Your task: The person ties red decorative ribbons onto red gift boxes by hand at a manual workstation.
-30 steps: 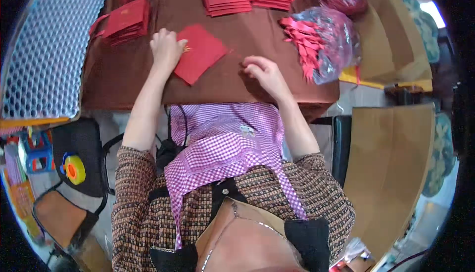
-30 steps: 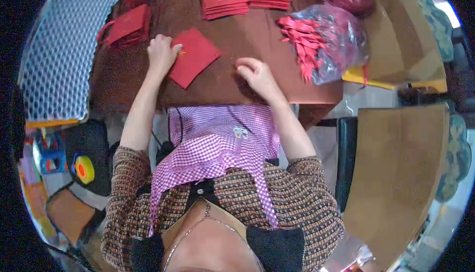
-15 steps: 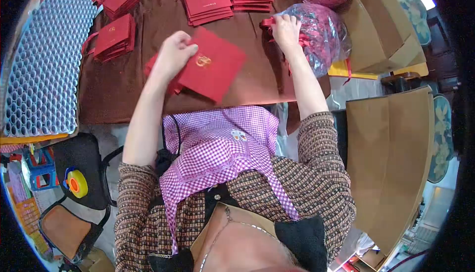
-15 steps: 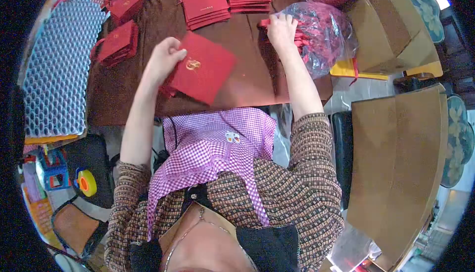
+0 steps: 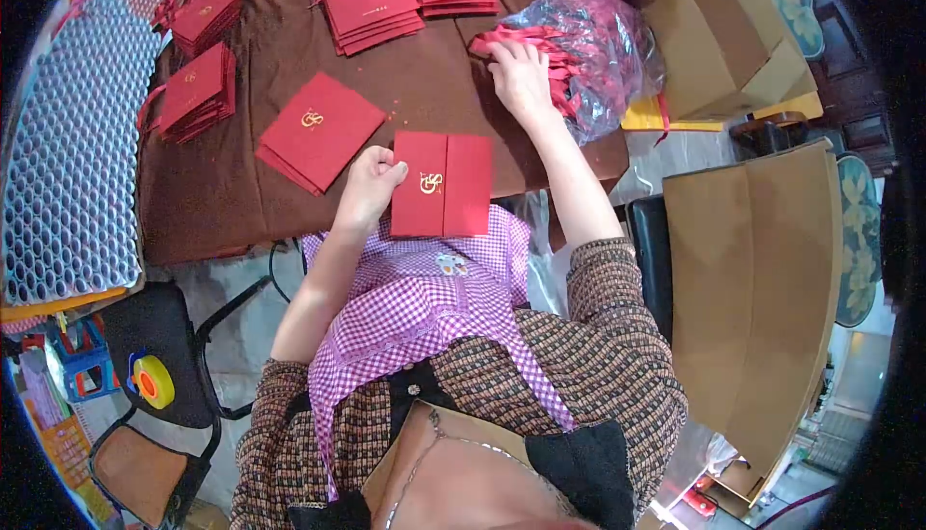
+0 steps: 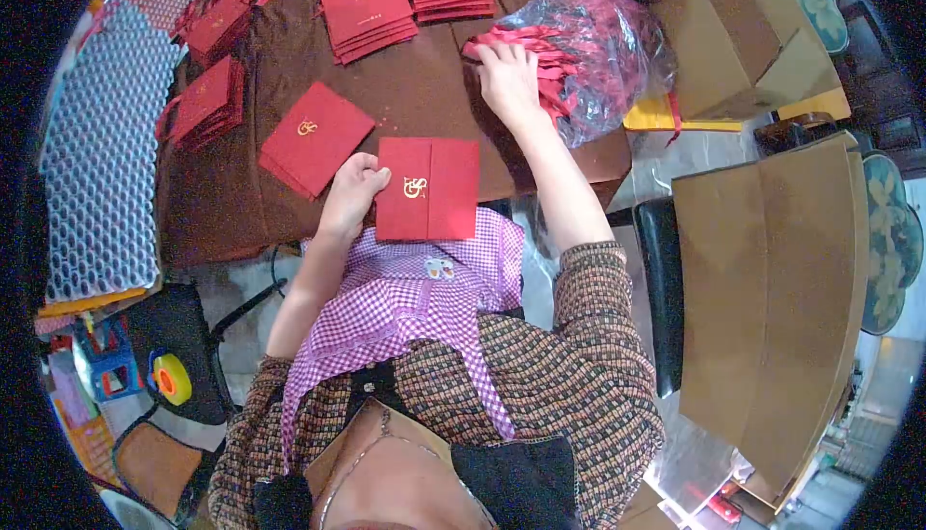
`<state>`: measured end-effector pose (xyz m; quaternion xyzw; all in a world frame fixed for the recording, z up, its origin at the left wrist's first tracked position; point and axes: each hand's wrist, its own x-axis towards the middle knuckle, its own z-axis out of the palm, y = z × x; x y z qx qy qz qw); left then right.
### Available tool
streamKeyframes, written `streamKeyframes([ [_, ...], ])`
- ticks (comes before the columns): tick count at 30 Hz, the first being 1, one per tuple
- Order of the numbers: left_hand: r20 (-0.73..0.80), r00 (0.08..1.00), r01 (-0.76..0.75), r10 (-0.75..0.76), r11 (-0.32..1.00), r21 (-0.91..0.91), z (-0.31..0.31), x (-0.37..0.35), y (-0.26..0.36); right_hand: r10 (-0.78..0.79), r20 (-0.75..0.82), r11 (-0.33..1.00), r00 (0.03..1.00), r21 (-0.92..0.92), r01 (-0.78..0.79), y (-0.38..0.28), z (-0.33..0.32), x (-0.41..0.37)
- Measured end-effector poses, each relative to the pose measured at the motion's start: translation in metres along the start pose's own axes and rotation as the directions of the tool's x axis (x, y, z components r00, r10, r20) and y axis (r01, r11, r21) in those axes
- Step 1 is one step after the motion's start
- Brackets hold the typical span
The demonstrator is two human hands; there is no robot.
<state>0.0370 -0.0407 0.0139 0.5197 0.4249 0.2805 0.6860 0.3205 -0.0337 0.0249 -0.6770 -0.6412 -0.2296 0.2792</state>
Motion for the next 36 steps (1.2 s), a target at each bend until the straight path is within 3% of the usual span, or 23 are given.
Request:
streamKeyframes([
  [2,0.000,1.000,-0.009,0.009,1.000,0.018,0.000,0.002,-0.005,0.038,0.045,0.997,0.998,-0.074,-0.035,0.008,0.010,-0.001],
  [4,-0.005,1.000,-0.022,0.022,0.999,0.050,-0.002,0.006,-0.014,0.122,0.298,0.946,0.947,-0.324,-0.020,0.016,0.019,-0.007],
  [6,0.029,1.000,0.005,-0.008,0.994,0.107,-0.006,0.009,-0.015,0.024,0.223,0.935,0.974,-0.350,0.057,0.013,0.019,-0.012],
  [8,0.018,1.000,-0.002,-0.002,0.981,0.192,-0.006,0.008,-0.020,-0.009,0.185,0.985,0.983,-0.166,0.040,0.006,0.016,-0.018],
  [10,0.057,0.998,0.029,-0.039,0.985,0.172,-0.010,0.012,-0.025,0.040,0.288,0.990,0.957,0.119,-0.077,-0.004,0.009,-0.023],
  [12,0.051,0.999,-0.021,0.009,0.969,0.245,-0.012,0.013,-0.027,0.020,0.267,0.966,0.963,0.243,-0.088,-0.009,0.002,-0.018],
  [14,0.045,0.999,-0.026,0.016,0.974,0.227,-0.014,0.019,-0.037,-0.014,0.032,0.983,0.999,0.185,0.007,0.001,0.003,-0.007],
  [16,0.042,0.999,-0.012,0.002,0.970,0.243,-0.012,0.015,-0.031,0.100,0.079,0.995,0.992,-0.014,-0.099,0.012,-0.002,0.011],
  [18,0.045,0.999,-0.009,0.000,0.979,0.205,-0.012,0.014,-0.031,0.215,0.157,0.975,0.964,-0.089,-0.203,0.029,0.008,0.013],
  [20,0.035,0.999,-0.005,0.000,0.986,0.164,-0.012,0.013,-0.027,0.242,0.407,0.967,0.881,-0.174,-0.185,0.029,0.015,0.005],
  [22,0.014,1.000,0.002,-0.004,0.992,0.128,-0.009,0.008,-0.021,0.071,0.408,0.995,0.910,-0.097,-0.034,0.028,0.025,-0.012],
  [24,0.047,0.999,0.023,-0.026,0.998,0.055,-0.010,0.009,-0.022,0.037,0.330,0.996,0.943,0.067,-0.062,0.025,0.021,-0.018],
  [25,0.091,0.995,0.034,-0.033,0.999,-0.011,-0.010,0.009,-0.022,0.025,0.167,0.968,0.986,0.242,-0.066,0.030,0.022,-0.019],
  [26,0.086,0.995,0.050,-0.049,0.999,-0.013,-0.010,0.006,-0.019,0.075,0.168,0.943,0.983,0.308,-0.125,0.019,-0.002,-0.009],
  [28,0.082,0.995,0.050,-0.055,0.997,0.059,-0.009,0.005,-0.012,-0.010,-0.010,0.969,1.000,0.245,0.013,0.015,-0.026,-0.007],
  [30,0.112,0.992,0.056,-0.060,0.998,0.040,-0.010,0.006,-0.012,-0.071,0.025,0.961,0.997,0.270,0.062,0.015,-0.038,-0.015],
  [33,0.128,0.991,0.049,-0.048,0.999,0.002,-0.010,0.004,-0.013,-0.277,0.313,0.941,0.909,0.281,0.190,0.001,-0.049,-0.035],
  [36,0.081,0.996,0.029,-0.029,1.000,-0.002,-0.009,0.008,-0.020,-0.268,0.426,0.960,0.864,0.195,0.201,-0.005,-0.049,-0.048],
])
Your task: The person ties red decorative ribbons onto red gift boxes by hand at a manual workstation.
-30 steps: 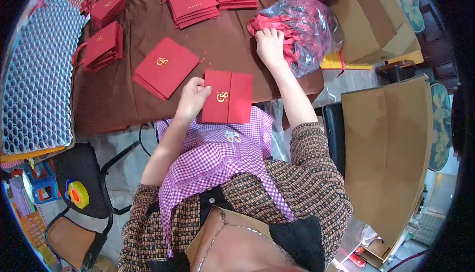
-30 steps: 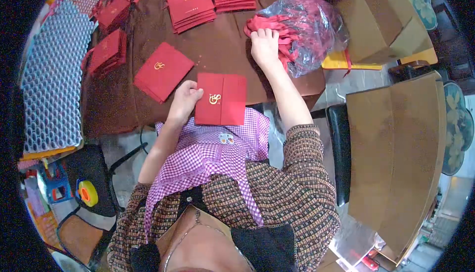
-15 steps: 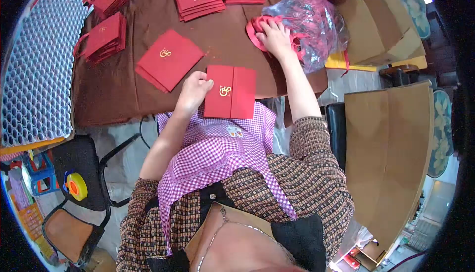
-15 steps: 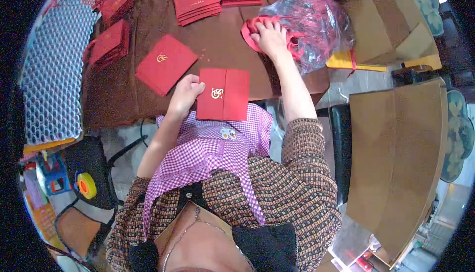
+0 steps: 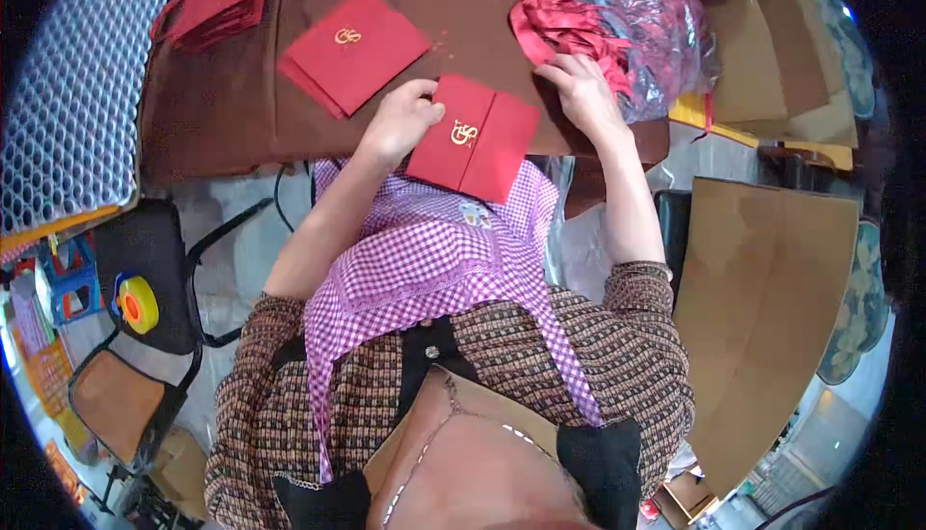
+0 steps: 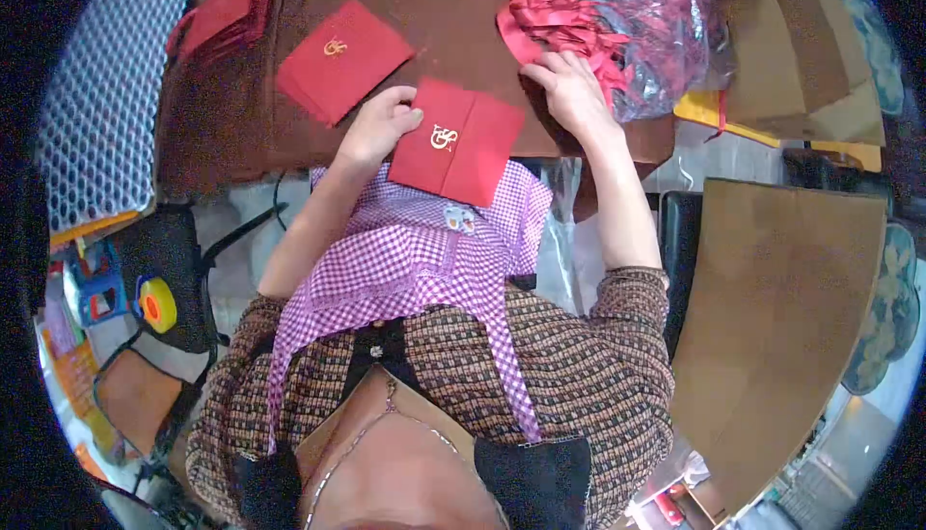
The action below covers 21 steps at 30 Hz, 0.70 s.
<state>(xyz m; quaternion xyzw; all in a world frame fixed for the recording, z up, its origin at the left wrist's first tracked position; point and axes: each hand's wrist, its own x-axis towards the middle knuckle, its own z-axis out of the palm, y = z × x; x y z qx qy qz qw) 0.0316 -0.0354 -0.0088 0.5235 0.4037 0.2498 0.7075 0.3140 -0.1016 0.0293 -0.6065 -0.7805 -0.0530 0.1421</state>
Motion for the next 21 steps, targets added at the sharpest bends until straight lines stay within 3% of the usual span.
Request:
streamKeyframes([
  [1,0.047,0.999,0.010,-0.006,0.997,-0.077,-0.002,0.002,-0.005,-0.002,-0.008,1.000,1.000,0.003,0.002,0.007,0.005,-0.003],
  [6,0.065,0.998,0.003,-0.001,0.999,-0.035,-0.002,0.000,-0.002,0.043,-0.013,0.999,0.999,0.017,-0.043,0.007,0.011,0.001],
  [8,0.068,0.997,-0.031,0.036,0.996,-0.081,0.000,-0.003,0.000,0.044,-0.243,0.991,0.969,0.132,-0.011,0.000,0.013,0.008],
  [10,0.104,0.994,-0.003,0.011,0.997,-0.075,-0.005,0.000,-0.004,0.022,-0.306,0.990,0.952,0.140,0.022,-0.018,0.004,0.016],
  [12,0.145,0.989,0.025,-0.015,0.997,-0.068,-0.005,0.000,-0.003,0.214,-0.206,0.761,0.955,0.648,-0.031,-0.031,0.008,0.018],
  [13,0.135,0.990,0.031,-0.024,0.998,-0.049,-0.004,-0.001,0.000,0.287,-0.157,0.642,0.945,0.764,-0.068,-0.043,0.015,0.017],
  [14,0.124,0.992,0.037,-0.033,0.999,-0.031,-0.003,-0.002,0.001,0.290,-0.209,0.674,0.934,0.737,-0.045,-0.061,0.010,0.022],
  [16,0.110,0.993,0.033,-0.033,0.999,0.006,-0.003,-0.002,0.002,0.092,-0.198,0.769,0.976,0.637,0.056,-0.083,-0.002,0.031],
  [21,0.116,0.993,-0.003,0.000,1.000,0.025,-0.007,0.003,-0.009,0.218,-0.165,0.812,0.962,0.578,-0.085,-0.104,0.031,0.022],
])
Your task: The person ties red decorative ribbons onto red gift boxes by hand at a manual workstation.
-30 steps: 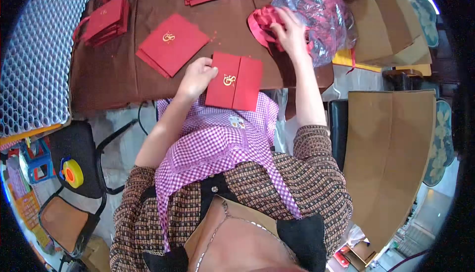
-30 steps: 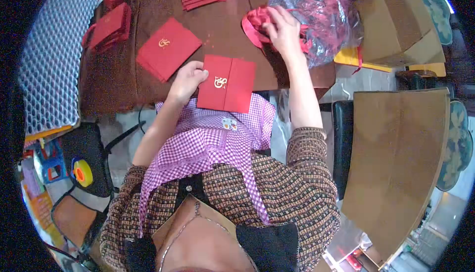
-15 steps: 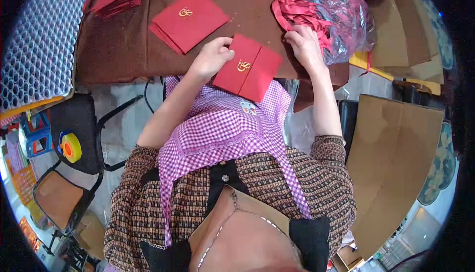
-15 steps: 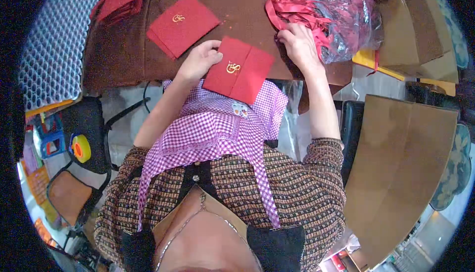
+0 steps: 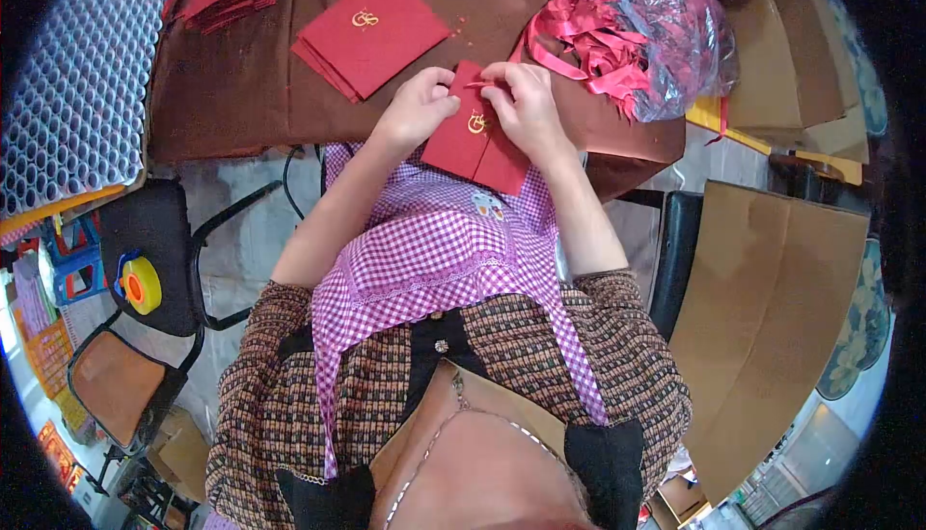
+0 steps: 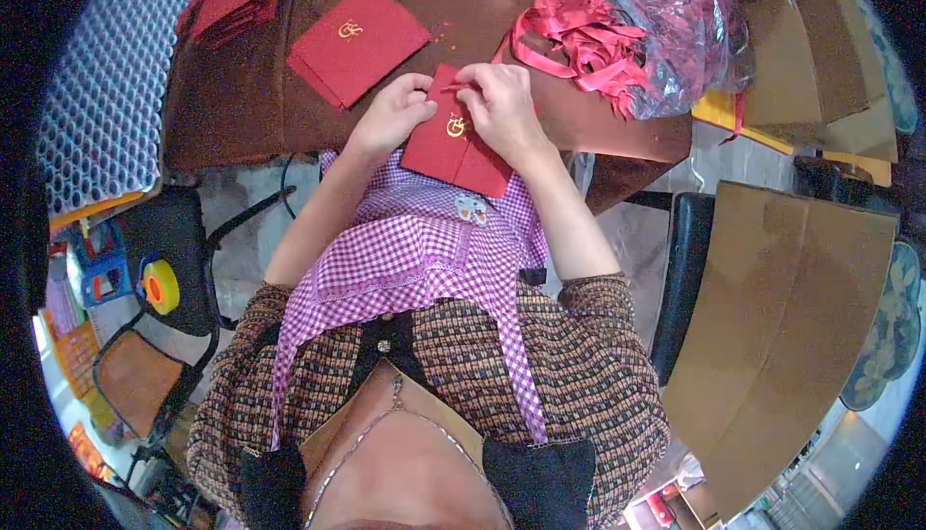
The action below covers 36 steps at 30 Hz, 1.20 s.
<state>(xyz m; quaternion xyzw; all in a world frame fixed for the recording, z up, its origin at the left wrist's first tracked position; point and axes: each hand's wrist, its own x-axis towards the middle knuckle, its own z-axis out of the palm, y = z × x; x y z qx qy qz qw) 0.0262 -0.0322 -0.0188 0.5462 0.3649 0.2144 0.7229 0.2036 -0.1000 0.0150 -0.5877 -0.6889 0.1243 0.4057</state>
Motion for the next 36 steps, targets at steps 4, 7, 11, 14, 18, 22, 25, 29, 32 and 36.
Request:
streamKeyframes([
  [4,-0.063,0.997,-0.036,0.035,0.999,-0.017,0.004,0.001,-0.008,-0.084,-0.047,0.987,0.995,-0.144,0.077,0.003,0.005,-0.004],
  [7,-0.073,0.996,-0.053,0.048,0.996,-0.078,0.004,0.002,-0.010,-0.105,-0.042,0.968,0.994,-0.231,0.093,0.002,0.007,-0.004],
  [11,-0.073,0.996,-0.065,0.059,0.995,-0.081,0.005,0.000,-0.010,-0.119,-0.008,0.943,0.993,-0.313,0.110,-0.001,0.009,-0.002],
  [14,-0.052,0.997,-0.055,0.049,0.991,-0.122,0.004,-0.001,-0.008,-0.154,0.022,0.925,0.988,-0.349,0.152,0.000,0.008,-0.001],
  [18,-0.052,0.996,-0.074,0.069,0.991,-0.114,0.005,-0.001,-0.010,-0.218,0.054,0.894,0.974,-0.388,0.222,0.002,0.007,0.002],
  [22,-0.062,0.997,-0.061,0.054,0.992,-0.113,0.005,0.000,-0.011,-0.237,0.093,0.885,0.967,-0.391,0.255,-0.002,0.002,0.004],
  [25,-0.069,0.996,-0.063,0.055,0.990,-0.129,0.008,-0.003,-0.006,-0.197,0.119,0.887,0.973,-0.401,0.229,-0.005,0.001,0.006],
  [29,-0.070,0.996,-0.072,0.063,0.986,-0.149,0.009,-0.002,-0.007,-0.153,0.121,0.882,0.981,-0.431,0.191,-0.011,0.001,0.007],
  [32,-0.078,0.995,-0.073,0.065,0.991,-0.111,0.009,-0.005,-0.003,-0.134,0.120,0.879,0.984,-0.444,0.174,-0.016,0.001,0.009],
  [36,-0.037,0.998,-0.051,0.049,0.995,-0.080,0.006,-0.005,-0.004,-0.121,0.122,0.887,0.985,-0.433,0.163,-0.018,0.000,0.011],
])
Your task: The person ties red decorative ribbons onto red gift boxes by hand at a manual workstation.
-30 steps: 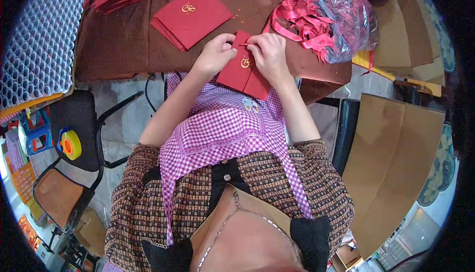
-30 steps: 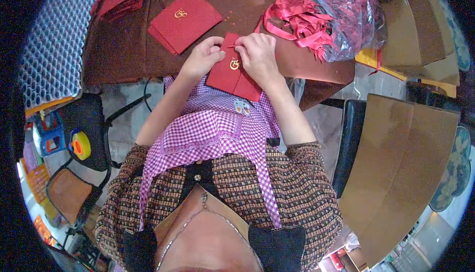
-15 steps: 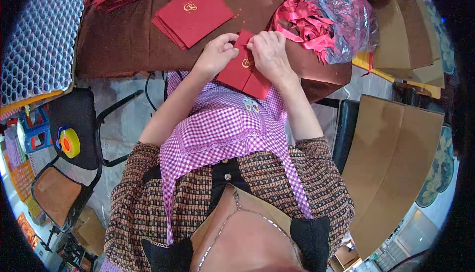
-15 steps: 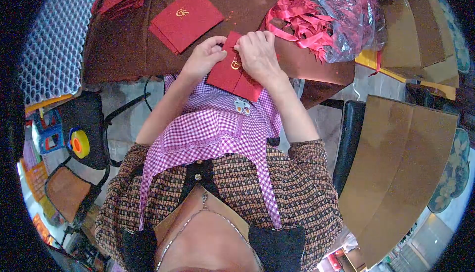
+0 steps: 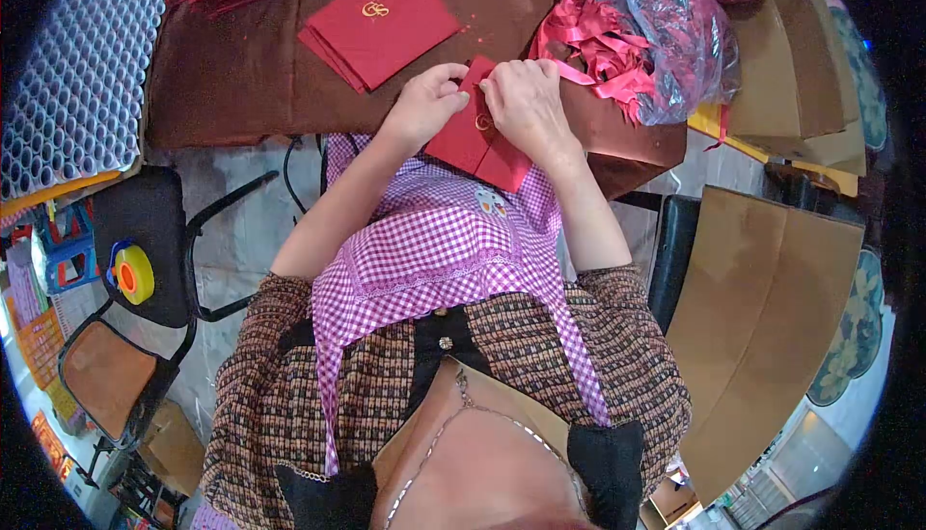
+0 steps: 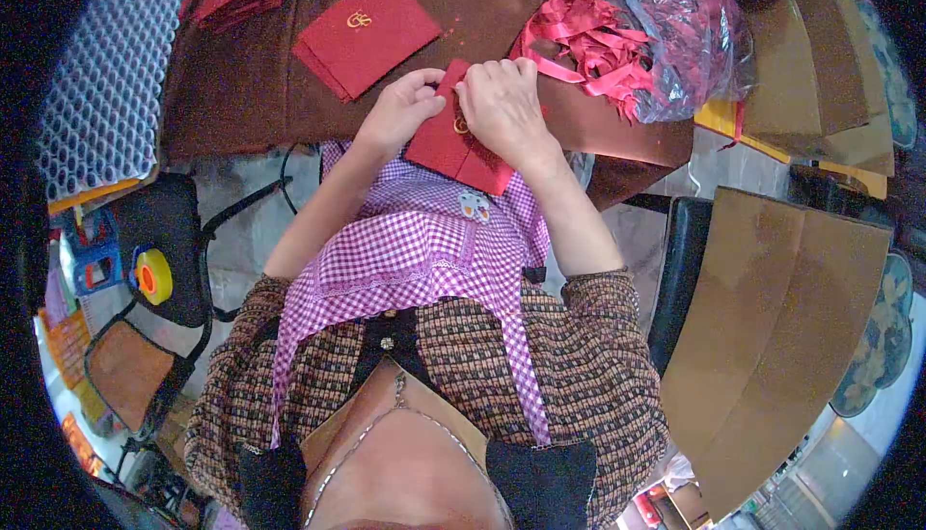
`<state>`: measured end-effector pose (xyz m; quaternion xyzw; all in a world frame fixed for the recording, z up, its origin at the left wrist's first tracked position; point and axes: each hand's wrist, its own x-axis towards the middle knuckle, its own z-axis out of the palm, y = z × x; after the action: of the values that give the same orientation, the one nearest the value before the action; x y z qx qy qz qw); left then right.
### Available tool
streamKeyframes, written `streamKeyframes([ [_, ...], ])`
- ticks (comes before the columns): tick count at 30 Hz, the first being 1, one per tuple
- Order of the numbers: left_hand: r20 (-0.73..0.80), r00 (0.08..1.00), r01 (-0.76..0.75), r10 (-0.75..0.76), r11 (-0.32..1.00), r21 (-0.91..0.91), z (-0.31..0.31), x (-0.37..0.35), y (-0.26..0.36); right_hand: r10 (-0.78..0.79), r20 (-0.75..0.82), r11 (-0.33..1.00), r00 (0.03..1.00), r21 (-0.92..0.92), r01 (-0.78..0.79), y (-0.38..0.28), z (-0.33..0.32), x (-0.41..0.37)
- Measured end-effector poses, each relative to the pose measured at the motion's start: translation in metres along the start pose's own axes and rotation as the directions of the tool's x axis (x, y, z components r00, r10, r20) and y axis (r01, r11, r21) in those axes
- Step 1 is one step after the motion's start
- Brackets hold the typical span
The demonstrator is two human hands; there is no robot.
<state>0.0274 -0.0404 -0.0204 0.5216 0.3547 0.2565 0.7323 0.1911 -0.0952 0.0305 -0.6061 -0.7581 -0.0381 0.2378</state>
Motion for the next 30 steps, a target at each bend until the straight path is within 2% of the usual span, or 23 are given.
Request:
streamKeyframes([
  [5,-0.043,0.999,0.012,-0.009,0.997,0.072,0.003,-0.003,0.005,0.040,0.056,0.999,0.998,0.008,-0.040,0.000,-0.001,0.001],
  [10,-0.041,0.999,0.025,-0.022,0.998,0.065,0.003,-0.004,0.008,0.051,0.098,0.999,0.994,-0.018,-0.049,-0.005,-0.005,0.003],
  [15,-0.061,0.997,-0.042,0.048,0.995,0.093,0.005,-0.003,0.003,-0.021,0.098,0.981,0.995,-0.189,0.039,-0.017,0.001,0.004],
  [17,-0.058,0.997,-0.043,0.057,0.977,0.208,0.005,-0.005,0.005,-0.033,0.098,0.975,0.995,-0.217,0.053,-0.019,0.007,0.004],
  [18,-0.059,0.997,-0.042,0.056,0.977,0.208,0.006,-0.004,0.004,-0.032,0.097,0.976,0.995,-0.212,0.053,-0.020,0.007,0.005],
  [20,-0.090,0.990,-0.105,0.112,0.991,0.081,0.009,-0.004,0.001,-0.008,0.103,0.988,0.995,-0.154,0.024,-0.019,0.009,0.007],
  [21,-0.091,0.990,-0.104,0.112,0.991,0.082,0.009,-0.004,0.001,-0.009,0.103,0.988,0.995,-0.153,0.024,-0.019,0.011,0.007],
  [23,-0.113,0.992,-0.039,0.055,0.990,0.139,0.009,-0.004,0.003,0.150,0.238,0.988,0.960,-0.074,-0.136,-0.018,0.013,0.009],
  [24,-0.116,0.992,-0.040,0.057,0.989,0.139,0.009,-0.003,0.005,0.147,0.238,0.988,0.960,-0.072,-0.134,-0.017,0.014,0.009],
  [26,-0.142,0.989,-0.014,0.033,0.991,0.133,0.010,-0.004,0.006,0.181,0.225,0.978,0.958,0.058,-0.199,-0.012,0.010,0.007],
  [29,-0.109,0.992,-0.036,0.056,0.984,0.175,0.008,0.000,0.006,0.145,0.160,0.982,0.976,0.096,-0.161,-0.005,-0.003,0.009],
  [30,-0.107,0.992,-0.039,0.059,0.984,0.176,0.009,-0.002,0.011,0.118,0.074,0.990,0.990,0.070,-0.123,-0.001,-0.004,0.008],
])
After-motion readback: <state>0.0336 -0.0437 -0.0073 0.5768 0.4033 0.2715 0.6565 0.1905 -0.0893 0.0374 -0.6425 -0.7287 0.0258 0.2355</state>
